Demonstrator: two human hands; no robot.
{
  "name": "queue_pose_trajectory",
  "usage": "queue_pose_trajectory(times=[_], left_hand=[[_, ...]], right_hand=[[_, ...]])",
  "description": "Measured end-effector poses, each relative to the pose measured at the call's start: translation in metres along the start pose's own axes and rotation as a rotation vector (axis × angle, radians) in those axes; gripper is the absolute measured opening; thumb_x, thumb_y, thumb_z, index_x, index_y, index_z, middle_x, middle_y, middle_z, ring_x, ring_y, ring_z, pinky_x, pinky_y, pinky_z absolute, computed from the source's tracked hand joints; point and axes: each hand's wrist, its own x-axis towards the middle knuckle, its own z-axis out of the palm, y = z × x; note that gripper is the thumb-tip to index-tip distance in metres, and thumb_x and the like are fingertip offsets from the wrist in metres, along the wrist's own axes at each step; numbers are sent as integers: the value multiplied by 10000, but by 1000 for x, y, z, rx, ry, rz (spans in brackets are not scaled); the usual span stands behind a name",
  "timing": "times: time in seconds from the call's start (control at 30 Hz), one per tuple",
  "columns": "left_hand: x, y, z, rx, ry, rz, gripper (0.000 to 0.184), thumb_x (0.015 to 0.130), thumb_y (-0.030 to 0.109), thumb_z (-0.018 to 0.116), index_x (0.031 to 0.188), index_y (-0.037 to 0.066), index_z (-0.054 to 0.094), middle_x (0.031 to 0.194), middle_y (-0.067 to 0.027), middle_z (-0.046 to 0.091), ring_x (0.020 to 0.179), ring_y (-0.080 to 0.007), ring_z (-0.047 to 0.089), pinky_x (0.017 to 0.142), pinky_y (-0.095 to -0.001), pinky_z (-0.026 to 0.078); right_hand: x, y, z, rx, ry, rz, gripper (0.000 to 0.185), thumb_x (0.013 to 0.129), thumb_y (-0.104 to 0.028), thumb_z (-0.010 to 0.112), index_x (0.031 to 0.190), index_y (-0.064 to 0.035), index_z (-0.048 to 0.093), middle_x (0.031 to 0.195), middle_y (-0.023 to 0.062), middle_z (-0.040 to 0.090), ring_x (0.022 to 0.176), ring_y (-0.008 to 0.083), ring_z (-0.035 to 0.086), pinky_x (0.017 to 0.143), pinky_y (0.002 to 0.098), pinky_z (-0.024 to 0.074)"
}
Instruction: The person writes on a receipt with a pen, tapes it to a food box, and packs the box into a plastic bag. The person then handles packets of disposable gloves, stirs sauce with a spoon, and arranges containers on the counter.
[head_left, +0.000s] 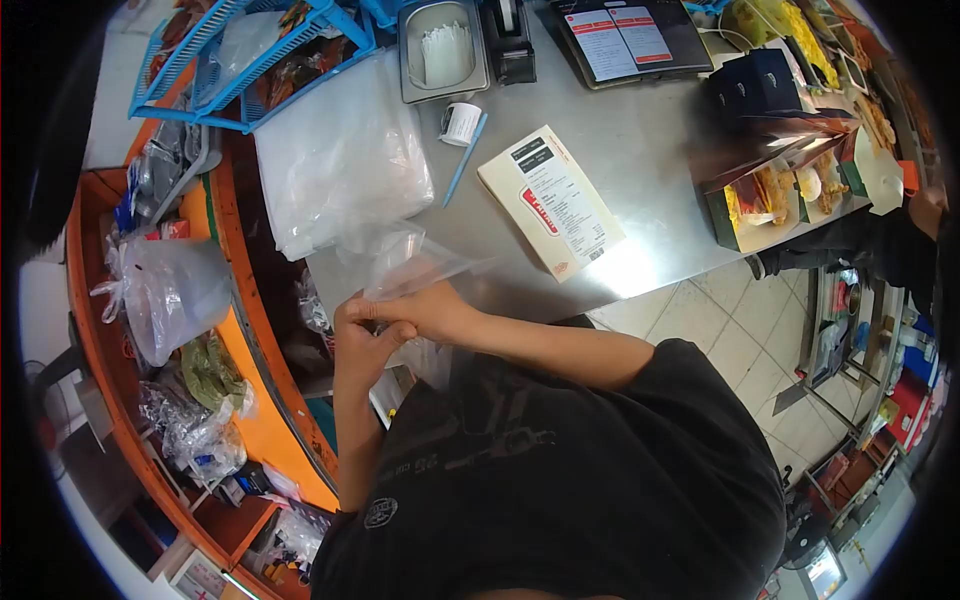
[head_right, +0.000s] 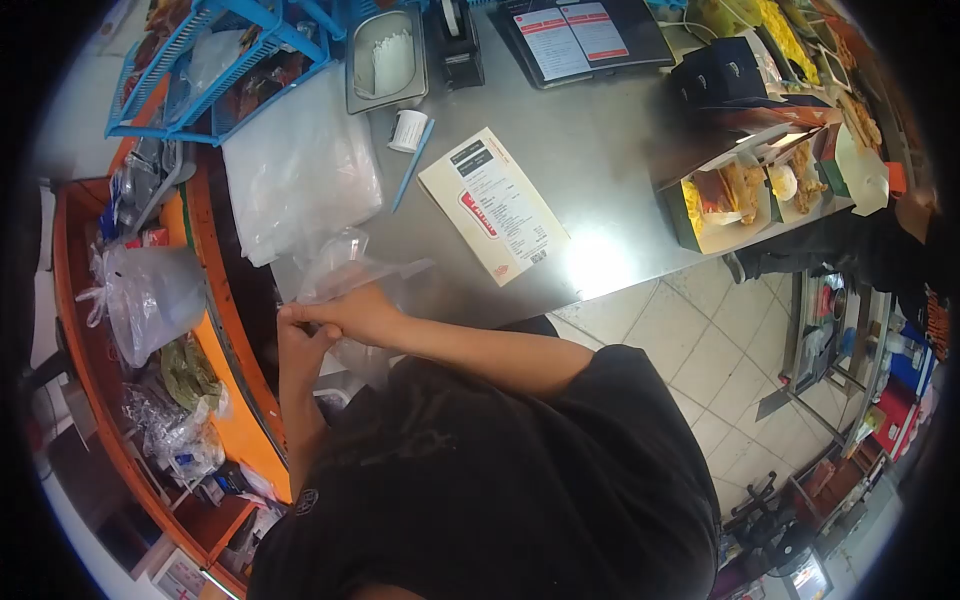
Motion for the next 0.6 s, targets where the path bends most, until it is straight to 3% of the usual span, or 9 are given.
queue_pose_trajectory(times=[0.1,0.17,0.2,0.23,0.3,0.4,0.43,0.5,0.6], left_hand=[[-6,-2,-2,-48,-75,-107,316,673,200,833,799,-25,649,681,26,595,597,-46,509,492,-210,360],[-7,15,-10,47,-144,-247,251,696,166,809,753,-23,655,621,47,566,556,-41,489,479,-214,353],[-7,10,-22,123,-106,-137,164,719,102,744,782,-31,671,602,36,555,536,-36,472,467,-212,341],[-6,16,-31,246,-42,-114,113,699,61,702,712,-23,628,570,28,507,525,-36,427,459,-222,312],[-6,30,-51,446,37,-42,140,638,-20,609,598,-4,476,527,9,383,510,-50,331,451,-251,247],[-16,49,-68,698,196,96,270,574,-76,517,585,28,268,533,-11,235,517,-80,238,463,-285,176],[-20,54,-70,782,270,138,306,563,-84,497,600,39,219,542,-15,199,522,-87,217,469,-293,158],[-24,58,-62,752,301,169,298,558,-91,488,594,41,224,542,-19,201,522,-91,226,472,-300,158],[-26,55,-62,679,348,218,297,570,-96,485,581,61,233,535,0,220,525,-77,240,471,-271,184]], right_hand=[[1,-4,-12,-153,-139,452,559,669,-563,737,716,-17,627,707,58,624,644,144,564,587,294,442],[-1,0,-17,-328,-169,116,511,640,-521,759,689,-34,616,660,66,610,629,179,581,577,329,438],[-1,3,-24,-420,-180,-52,488,626,-500,770,676,-42,610,636,71,603,621,197,590,571,346,436],[2,7,-36,-572,-160,-143,416,635,-434,756,664,-49,601,623,86,595,617,226,591,569,366,433],[5,13,-58,-867,-124,-317,280,653,-302,728,639,-63,582,597,118,578,608,284,594,563,407,426],[-8,-7,-80,-979,277,-387,106,609,-115,655,615,-75,556,608,134,567,593,335,569,535,424,416],[-11,-20,-84,-974,325,-397,152,648,-121,662,599,-57,532,600,139,552,567,334,548,516,412,407],[-19,-46,-87,-959,419,-409,273,727,-133,677,568,-21,485,586,149,521,515,331,507,478,388,388],[-24,-53,-87,-899,507,-527,249,733,-28,642,558,-19,464,530,141,468,448,298,472,446,372,363]])
